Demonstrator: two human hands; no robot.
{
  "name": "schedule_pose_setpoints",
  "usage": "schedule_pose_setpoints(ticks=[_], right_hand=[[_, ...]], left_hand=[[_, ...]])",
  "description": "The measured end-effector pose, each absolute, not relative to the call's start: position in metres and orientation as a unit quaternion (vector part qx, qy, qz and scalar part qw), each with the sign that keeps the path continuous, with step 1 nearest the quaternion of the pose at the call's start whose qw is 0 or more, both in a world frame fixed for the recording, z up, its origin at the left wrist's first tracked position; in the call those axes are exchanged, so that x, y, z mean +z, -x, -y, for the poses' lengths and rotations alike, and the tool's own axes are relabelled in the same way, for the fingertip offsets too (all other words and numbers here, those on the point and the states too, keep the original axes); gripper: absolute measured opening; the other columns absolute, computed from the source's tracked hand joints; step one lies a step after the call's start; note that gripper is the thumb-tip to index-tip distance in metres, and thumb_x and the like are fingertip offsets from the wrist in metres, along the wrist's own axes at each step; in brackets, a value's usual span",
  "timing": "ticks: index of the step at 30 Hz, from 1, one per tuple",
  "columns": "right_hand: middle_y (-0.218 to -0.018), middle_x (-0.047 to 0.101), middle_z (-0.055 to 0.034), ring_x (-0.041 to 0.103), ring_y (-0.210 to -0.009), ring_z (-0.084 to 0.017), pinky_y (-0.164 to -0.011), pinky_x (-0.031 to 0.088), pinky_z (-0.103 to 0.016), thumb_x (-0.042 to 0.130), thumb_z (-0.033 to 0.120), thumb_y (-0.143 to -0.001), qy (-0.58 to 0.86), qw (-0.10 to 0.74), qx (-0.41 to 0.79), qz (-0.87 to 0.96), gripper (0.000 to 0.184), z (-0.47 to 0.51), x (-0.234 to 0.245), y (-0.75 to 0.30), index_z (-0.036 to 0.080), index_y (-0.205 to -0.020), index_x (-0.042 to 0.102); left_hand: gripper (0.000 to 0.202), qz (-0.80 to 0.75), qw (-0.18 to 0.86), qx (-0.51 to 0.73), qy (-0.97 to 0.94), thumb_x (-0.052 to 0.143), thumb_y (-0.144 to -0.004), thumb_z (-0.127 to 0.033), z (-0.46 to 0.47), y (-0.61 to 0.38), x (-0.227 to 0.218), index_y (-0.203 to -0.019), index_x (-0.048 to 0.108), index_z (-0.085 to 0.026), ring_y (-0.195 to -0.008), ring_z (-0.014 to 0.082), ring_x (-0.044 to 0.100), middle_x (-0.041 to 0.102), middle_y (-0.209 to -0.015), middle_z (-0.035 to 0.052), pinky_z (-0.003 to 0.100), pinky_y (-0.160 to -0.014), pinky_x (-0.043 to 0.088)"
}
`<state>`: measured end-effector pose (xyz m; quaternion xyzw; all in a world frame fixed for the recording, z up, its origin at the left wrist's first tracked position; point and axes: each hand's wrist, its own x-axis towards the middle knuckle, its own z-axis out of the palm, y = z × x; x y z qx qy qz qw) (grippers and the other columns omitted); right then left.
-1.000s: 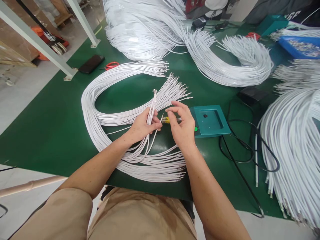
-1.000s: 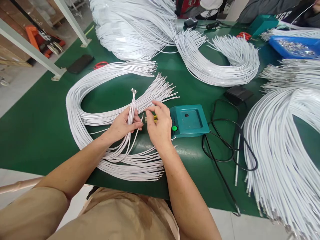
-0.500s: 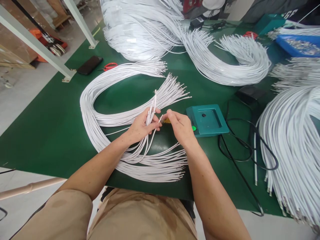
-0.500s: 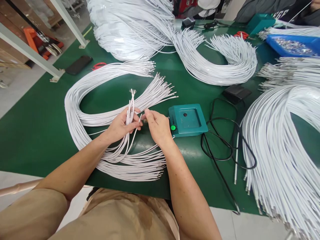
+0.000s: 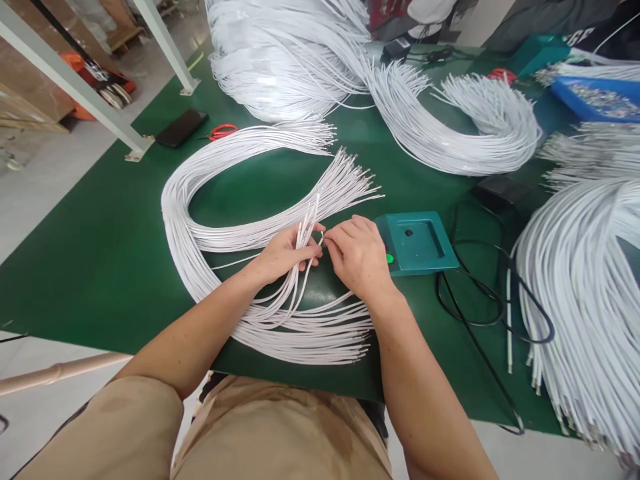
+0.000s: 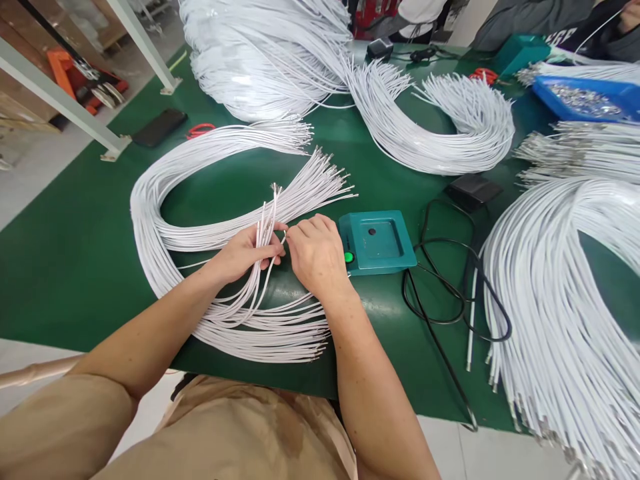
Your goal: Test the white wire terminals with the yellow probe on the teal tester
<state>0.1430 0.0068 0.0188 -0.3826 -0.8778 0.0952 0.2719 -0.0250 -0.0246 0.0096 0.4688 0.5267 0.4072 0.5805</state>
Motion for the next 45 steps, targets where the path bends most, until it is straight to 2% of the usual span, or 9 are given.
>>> schedule_pose_setpoints(ticks=[3, 6, 23, 25, 28, 32, 39, 43, 45], right_hand=[[-0.096, 0.068, -0.0088, 0.055, -0.100, -0.024, -0.108, 0.027, -0.046, 0.042, 0.014, -0.089, 0.392, 0.236, 0.027, 0.889, 0.022, -0.009, 0.023, -0.148, 0.019, -0.089, 0.064], [-0.091, 0.069, -0.0098, 0.057, -0.096, -0.026, -0.109, 0.024, -0.052, 0.042, 0.010, -0.085, 0.439, 0.193, 0.008, 0.878, 0.022, -0.012, 0.025, -0.154, 0.018, -0.091, 0.062], [-0.060, 0.058, -0.0041, 0.054, -0.075, -0.022, -0.108, 0.033, -0.048, 0.043, 0.003, -0.076, 0.433, 0.190, 0.038, 0.880, 0.027, -0.021, 0.021, -0.163, 0.022, -0.069, 0.061], [-0.067, 0.063, -0.0055, 0.057, -0.084, -0.024, -0.110, 0.028, -0.053, 0.045, 0.006, -0.079, 0.433, 0.197, 0.046, 0.879, 0.024, -0.019, 0.023, -0.165, 0.021, -0.074, 0.063], [-0.099, 0.069, -0.0107, 0.051, -0.116, -0.032, -0.111, 0.012, -0.066, 0.048, 0.016, -0.085, 0.481, 0.245, 0.009, 0.842, 0.019, -0.018, 0.025, -0.171, 0.020, -0.093, 0.065], [-0.133, 0.054, -0.0178, 0.036, -0.134, -0.038, -0.105, 0.011, -0.073, 0.041, 0.025, -0.092, 0.581, 0.275, -0.052, 0.764, 0.031, -0.021, 0.020, -0.180, 0.017, -0.117, 0.057], [-0.130, 0.057, -0.0177, 0.041, -0.130, -0.037, -0.107, 0.018, -0.066, 0.044, 0.027, -0.093, 0.582, 0.271, -0.056, 0.765, 0.032, -0.022, 0.019, -0.181, 0.015, -0.119, 0.059], [-0.108, 0.068, -0.0117, 0.057, -0.103, -0.027, -0.093, 0.043, -0.044, 0.043, 0.029, -0.094, 0.483, 0.315, 0.048, 0.816, 0.028, -0.006, 0.032, -0.165, 0.019, -0.106, 0.066], [-0.096, 0.070, -0.0076, 0.059, -0.091, -0.021, -0.083, 0.047, -0.035, 0.042, 0.029, -0.095, 0.374, 0.284, 0.127, 0.873, 0.027, 0.007, 0.036, -0.152, 0.020, -0.096, 0.068]], left_hand=[[0.043, -0.538, 0.584, 0.408, -0.452, 0.066, -0.072, -0.018, 0.023, 0.025, 0.008, -0.113, 0.055, -0.015, -0.058, 0.0096, 0.061, 0.061, -0.067, -0.0019, 0.015, -0.044, 0.040], [0.045, -0.557, 0.571, 0.400, -0.452, 0.067, -0.071, -0.017, 0.022, 0.024, 0.008, -0.114, 0.055, -0.016, -0.058, 0.0100, 0.063, 0.060, -0.066, -0.0028, 0.015, -0.045, 0.041], [0.049, -0.591, 0.526, 0.372, -0.485, 0.073, -0.068, -0.026, 0.022, 0.021, -0.010, -0.114, 0.057, -0.018, -0.054, 0.0110, 0.062, 0.067, -0.064, -0.0007, 0.018, -0.047, 0.047], [0.049, -0.593, 0.524, 0.371, -0.486, 0.073, -0.068, -0.026, 0.023, 0.021, -0.010, -0.114, 0.058, -0.017, -0.054, 0.0111, 0.062, 0.068, -0.064, 0.0000, 0.019, -0.047, 0.047], [0.049, -0.592, 0.526, 0.372, -0.484, 0.073, -0.068, -0.027, 0.023, 0.021, -0.009, -0.114, 0.058, -0.017, -0.057, 0.0128, 0.064, 0.068, -0.067, 0.0010, 0.020, -0.048, 0.049], [0.047, -0.583, 0.534, 0.363, -0.493, 0.072, -0.069, -0.027, 0.022, 0.025, -0.007, -0.113, 0.058, -0.017, -0.065, 0.0161, 0.069, 0.069, -0.071, 0.0022, 0.021, -0.051, 0.050], [0.051, -0.572, 0.540, 0.369, -0.495, 0.072, -0.069, -0.027, 0.021, 0.038, -0.002, -0.116, 0.056, -0.017, -0.064, 0.0147, 0.067, 0.066, -0.069, -0.0007, 0.023, -0.057, 0.049], [0.056, -0.554, 0.563, 0.379, -0.481, 0.075, -0.067, -0.030, 0.019, 0.043, -0.002, -0.119, 0.057, -0.016, -0.063, 0.0133, 0.064, 0.064, -0.068, -0.0019, 0.022, -0.056, 0.046], [0.049, -0.543, 0.578, 0.379, -0.477, 0.076, -0.066, -0.030, 0.018, 0.044, -0.004, -0.110, 0.061, -0.015, -0.061, 0.0117, 0.061, 0.063, -0.069, -0.0018, 0.022, -0.057, 0.046]])
